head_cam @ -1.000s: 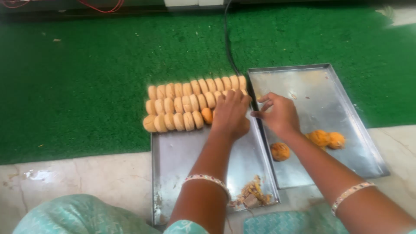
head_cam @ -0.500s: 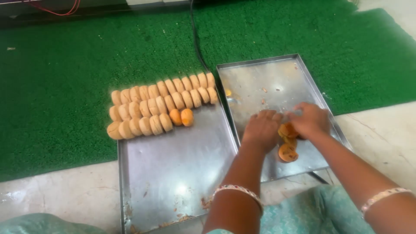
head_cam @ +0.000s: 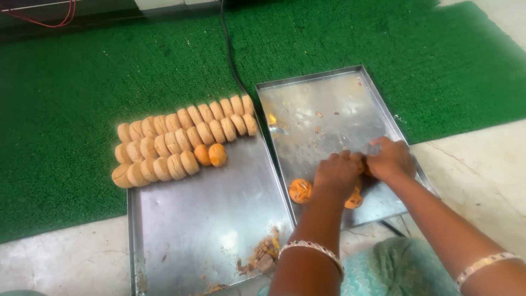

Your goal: Arranging biscuits or small dough balls on a metal tray.

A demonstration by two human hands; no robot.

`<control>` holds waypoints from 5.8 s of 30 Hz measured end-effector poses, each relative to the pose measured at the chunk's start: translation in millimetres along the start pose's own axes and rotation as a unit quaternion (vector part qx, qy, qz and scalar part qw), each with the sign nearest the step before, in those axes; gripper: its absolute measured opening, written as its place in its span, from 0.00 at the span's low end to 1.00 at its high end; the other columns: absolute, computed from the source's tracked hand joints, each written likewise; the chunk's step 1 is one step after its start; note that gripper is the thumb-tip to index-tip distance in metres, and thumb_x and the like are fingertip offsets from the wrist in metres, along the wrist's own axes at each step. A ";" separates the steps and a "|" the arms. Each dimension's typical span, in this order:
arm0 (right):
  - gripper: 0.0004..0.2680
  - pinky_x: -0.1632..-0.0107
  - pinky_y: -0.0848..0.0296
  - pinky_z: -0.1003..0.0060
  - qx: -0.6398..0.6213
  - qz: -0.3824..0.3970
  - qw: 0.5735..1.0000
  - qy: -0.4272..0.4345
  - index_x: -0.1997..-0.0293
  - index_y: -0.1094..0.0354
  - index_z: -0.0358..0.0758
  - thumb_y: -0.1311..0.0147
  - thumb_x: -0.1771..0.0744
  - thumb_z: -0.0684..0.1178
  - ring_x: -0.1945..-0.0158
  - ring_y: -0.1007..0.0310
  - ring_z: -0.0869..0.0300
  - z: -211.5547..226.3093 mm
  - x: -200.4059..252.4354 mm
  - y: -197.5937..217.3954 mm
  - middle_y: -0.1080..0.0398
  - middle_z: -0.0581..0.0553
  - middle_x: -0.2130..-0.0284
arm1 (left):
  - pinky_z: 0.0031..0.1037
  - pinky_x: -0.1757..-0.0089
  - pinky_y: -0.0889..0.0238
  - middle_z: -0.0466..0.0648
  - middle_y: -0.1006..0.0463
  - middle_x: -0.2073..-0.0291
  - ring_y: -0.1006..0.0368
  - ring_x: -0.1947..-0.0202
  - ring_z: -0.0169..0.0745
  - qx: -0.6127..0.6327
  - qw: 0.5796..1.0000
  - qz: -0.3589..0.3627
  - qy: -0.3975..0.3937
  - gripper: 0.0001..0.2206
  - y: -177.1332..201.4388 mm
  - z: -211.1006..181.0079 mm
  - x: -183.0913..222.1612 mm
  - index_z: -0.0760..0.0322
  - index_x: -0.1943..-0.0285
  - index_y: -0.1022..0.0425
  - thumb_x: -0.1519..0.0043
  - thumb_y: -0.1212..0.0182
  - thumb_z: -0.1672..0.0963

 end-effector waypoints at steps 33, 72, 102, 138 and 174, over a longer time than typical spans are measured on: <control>0.11 0.63 0.21 0.65 -0.391 0.106 0.910 0.087 0.51 0.23 0.41 0.46 0.32 0.53 0.67 0.23 0.62 188.5 92.1 -29.3 0.22 0.44 0.65 | 0.42 0.48 0.31 0.57 0.21 0.50 0.24 0.47 0.56 0.224 0.935 -0.173 0.212 0.26 142.3 192.6 95.0 0.53 0.40 0.28 0.47 0.29 0.50; 0.17 0.53 0.24 0.60 -0.255 0.094 0.942 0.199 0.46 0.28 0.41 0.32 0.38 0.51 0.56 0.20 0.54 277.9 131.0 -100.5 0.22 0.41 0.56 | 0.38 0.55 0.25 0.58 0.17 0.53 0.18 0.56 0.50 0.322 0.890 -0.235 0.222 0.23 179.0 256.3 156.6 0.55 0.43 0.24 0.47 0.30 0.50; 0.11 0.53 0.24 0.61 -0.274 0.080 0.935 0.208 0.52 0.24 0.36 0.35 0.38 0.44 0.59 0.19 0.56 274.4 134.8 -80.3 0.20 0.41 0.61 | 0.41 0.53 0.28 0.54 0.16 0.56 0.19 0.55 0.50 0.280 0.905 -0.226 0.228 0.26 181.8 239.0 155.8 0.51 0.40 0.25 0.47 0.31 0.46; 0.18 0.55 0.20 0.64 -0.316 0.062 0.879 0.351 0.44 0.29 0.39 0.36 0.39 0.36 0.57 0.18 0.59 308.2 160.7 -5.3 0.20 0.41 0.59 | 0.34 0.57 0.24 0.58 0.16 0.57 0.16 0.58 0.47 0.373 0.865 -0.263 0.211 0.26 171.9 244.3 135.6 0.62 0.39 0.26 0.44 0.32 0.49; 0.14 0.67 0.30 0.59 -0.304 0.038 0.917 0.253 0.55 0.26 0.35 0.44 0.33 0.57 0.75 0.28 0.54 224.5 130.9 10.8 0.26 0.37 0.78 | 0.42 0.48 0.39 0.45 0.21 0.53 0.30 0.45 0.45 -0.208 0.964 -0.124 0.112 0.09 129.9 204.0 100.4 0.57 0.53 0.21 0.41 0.37 0.55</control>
Point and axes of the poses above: each hand's wrist, its own x-axis away from the middle knuckle, its own y-axis out of the back of the hand, z = x × y, the point moved 8 cm from there along -x, towards the middle knuckle
